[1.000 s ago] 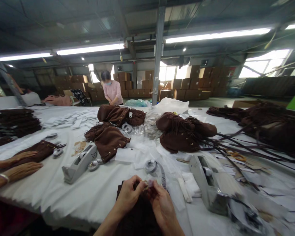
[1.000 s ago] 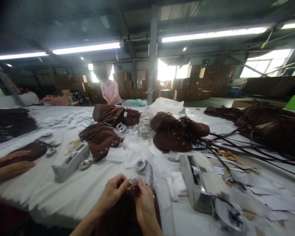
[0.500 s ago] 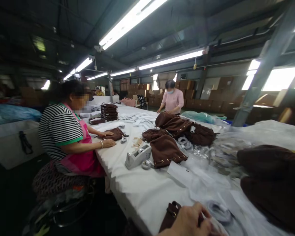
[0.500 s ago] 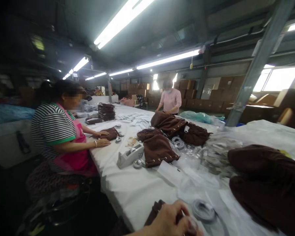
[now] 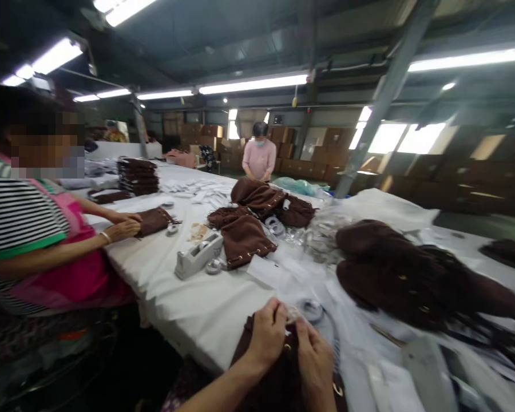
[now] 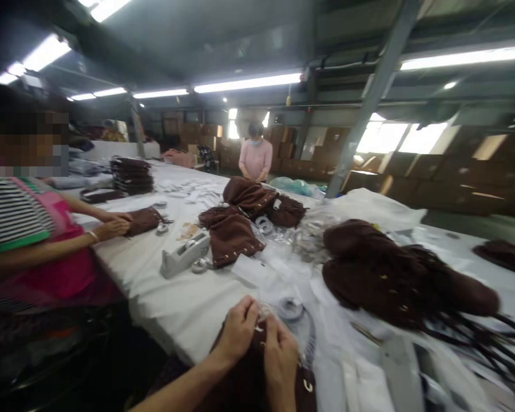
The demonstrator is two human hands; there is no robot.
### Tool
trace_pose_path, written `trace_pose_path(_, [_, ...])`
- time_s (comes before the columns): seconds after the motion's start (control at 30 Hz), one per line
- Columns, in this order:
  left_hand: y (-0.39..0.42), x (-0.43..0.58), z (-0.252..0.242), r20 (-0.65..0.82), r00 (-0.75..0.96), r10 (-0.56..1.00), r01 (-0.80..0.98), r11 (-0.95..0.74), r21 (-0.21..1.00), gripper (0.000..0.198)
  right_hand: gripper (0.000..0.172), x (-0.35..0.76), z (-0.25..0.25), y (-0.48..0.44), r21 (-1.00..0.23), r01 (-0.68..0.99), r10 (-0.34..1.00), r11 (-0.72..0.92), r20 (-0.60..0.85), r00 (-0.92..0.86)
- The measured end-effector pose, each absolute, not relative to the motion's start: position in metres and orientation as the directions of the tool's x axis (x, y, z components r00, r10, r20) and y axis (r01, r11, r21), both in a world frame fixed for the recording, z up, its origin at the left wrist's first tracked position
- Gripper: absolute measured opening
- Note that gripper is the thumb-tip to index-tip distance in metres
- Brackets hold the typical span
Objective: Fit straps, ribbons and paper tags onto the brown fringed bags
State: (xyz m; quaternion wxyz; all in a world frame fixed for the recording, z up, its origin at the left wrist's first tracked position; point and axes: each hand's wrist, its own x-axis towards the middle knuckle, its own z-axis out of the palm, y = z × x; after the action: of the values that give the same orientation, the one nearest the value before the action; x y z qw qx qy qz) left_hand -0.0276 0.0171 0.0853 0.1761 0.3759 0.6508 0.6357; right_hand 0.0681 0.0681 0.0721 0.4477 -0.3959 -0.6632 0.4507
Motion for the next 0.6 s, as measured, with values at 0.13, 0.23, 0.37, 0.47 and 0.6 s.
trace_pose_path(0.13, [0.018, -0.03, 0.082, 0.255, -0.643, 0.723, 0.227, -0.138, 0.964, 0.023, 0.055, 0.071, 0.081, 0.054, -0.944, 0.213, 0.953, 0.251, 0.202, -0.227])
trace_pose_path(0.23, [0.018, -0.028, 0.08, 0.229, -0.641, 0.732, 0.214, -0.115, 0.97, 0.022, 0.051, 0.076, 0.074, 0.047, -0.849, 0.293, 0.898, 0.439, 0.418, -0.135])
trace_pose_path(0.37, [0.02, -0.023, 0.076, 0.218, -0.618, 0.755, 0.241, -0.082, 0.967, 0.022, 0.027, 0.077, 0.067, 0.05, -0.563, 0.346, 0.648, 0.751, 0.729, -0.221])
trace_pose_path(0.47, [0.02, -0.021, 0.076, 0.242, -0.602, 0.761, 0.259, -0.101, 0.961, 0.022, 0.023, 0.076, 0.067, 0.054, -0.452, 0.313, 0.537, 0.835, 0.792, -0.29])
trace_pose_path(0.6, [0.018, -0.021, 0.079, 0.247, -0.577, 0.779, 0.255, -0.116, 0.96, 0.02, 0.021, 0.074, 0.069, 0.05, -0.547, 0.339, 0.638, 0.766, 0.713, -0.291])
